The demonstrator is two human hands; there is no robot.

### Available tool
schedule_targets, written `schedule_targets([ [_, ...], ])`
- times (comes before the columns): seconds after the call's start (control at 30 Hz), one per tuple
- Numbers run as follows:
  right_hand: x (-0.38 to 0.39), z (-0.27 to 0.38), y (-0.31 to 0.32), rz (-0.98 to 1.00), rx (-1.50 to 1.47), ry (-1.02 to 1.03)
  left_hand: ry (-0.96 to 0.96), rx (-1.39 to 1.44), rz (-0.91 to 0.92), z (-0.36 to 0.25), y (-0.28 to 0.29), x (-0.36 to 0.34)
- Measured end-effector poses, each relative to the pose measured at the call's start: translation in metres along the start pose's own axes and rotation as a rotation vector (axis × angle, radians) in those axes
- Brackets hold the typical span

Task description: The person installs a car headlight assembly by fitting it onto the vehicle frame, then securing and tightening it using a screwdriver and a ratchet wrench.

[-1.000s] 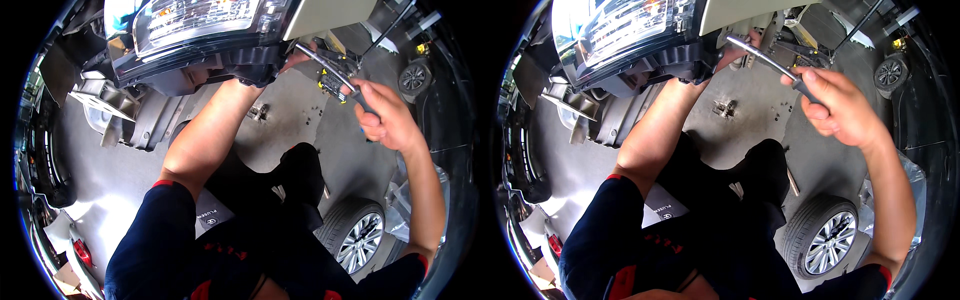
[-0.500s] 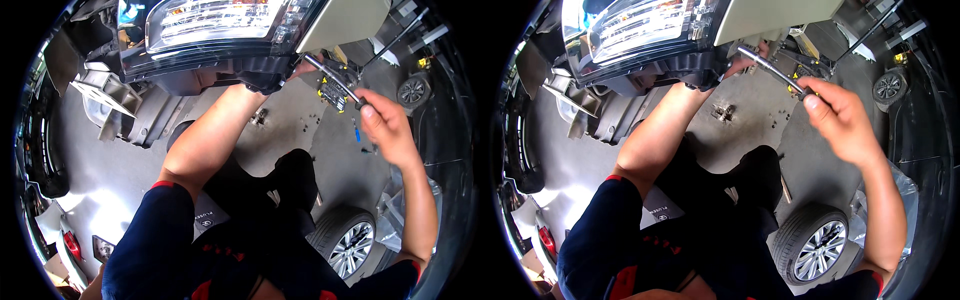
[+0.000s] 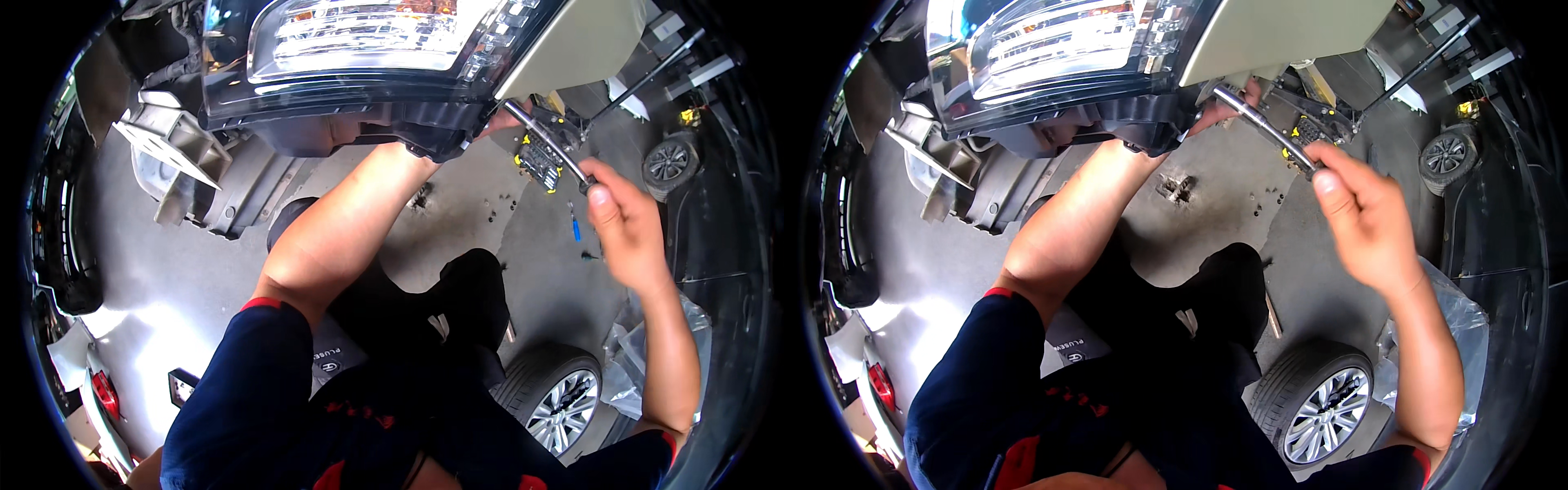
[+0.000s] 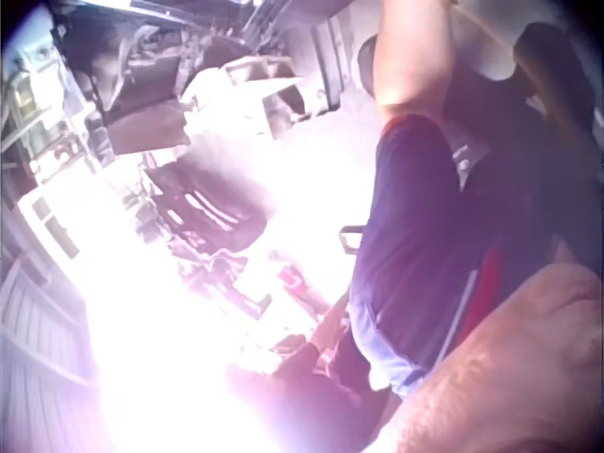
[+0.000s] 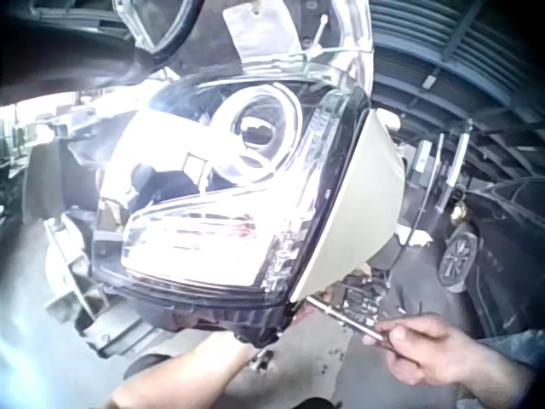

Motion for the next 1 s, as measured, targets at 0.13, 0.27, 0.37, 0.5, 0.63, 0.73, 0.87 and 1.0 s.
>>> schedule_targets([
  [0.13, -0.005, -0.019, -0.017, 0.463, -1.085, -0.352, -0.052, 0.048, 0.004, 0.003, 0.007, -0.003],
  [0.27, 0.007, 0.044, 0.001, -0.356, 0.647, 0.514, -0.116, -0.445, 0.034, -0.009, 0.007, -0.002],
  [0.37, 0.012, 0.050, -0.011, -0.301, 0.813, 0.478, -0.127, -0.662, 0.000, -0.013, 0.012, -0.001],
  [0.5, -0.007, 0.009, 0.008, 0.024, -0.111, 0.123, -0.136, -0.951, -0.033, -0.012, 0.004, -0.005],
  [0.63, -0.008, -0.014, -0.014, 0.409, -0.985, -0.323, -0.032, -0.505, -0.027, -0.004, -0.006, 0.002],
  [0.73, -0.011, 0.008, 0.004, -0.008, -0.029, -0.081, -0.129, -0.593, 0.043, -0.012, -0.011, 0.007],
  [0.87, -0.004, -0.001, -0.002, 0.046, -0.187, -0.119, -0.002, -0.168, 0.013, -0.003, -0.003, 0.008],
  [1.0, 0.000, -0.008, -0.004, 0.098, -0.416, -0.154, -0.098, -0.448, 0.082, -0.009, 0.004, 0.003],
])
Point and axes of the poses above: each hand's wrist, its own x-axis away from the middle knuckle, its own y-axis out of the back of the hand, z = x × y, the point moved 6 cm from there along -x, towards the middle knuckle, and after that the axes turned 9 degrees about z, right-handed, at the moved point
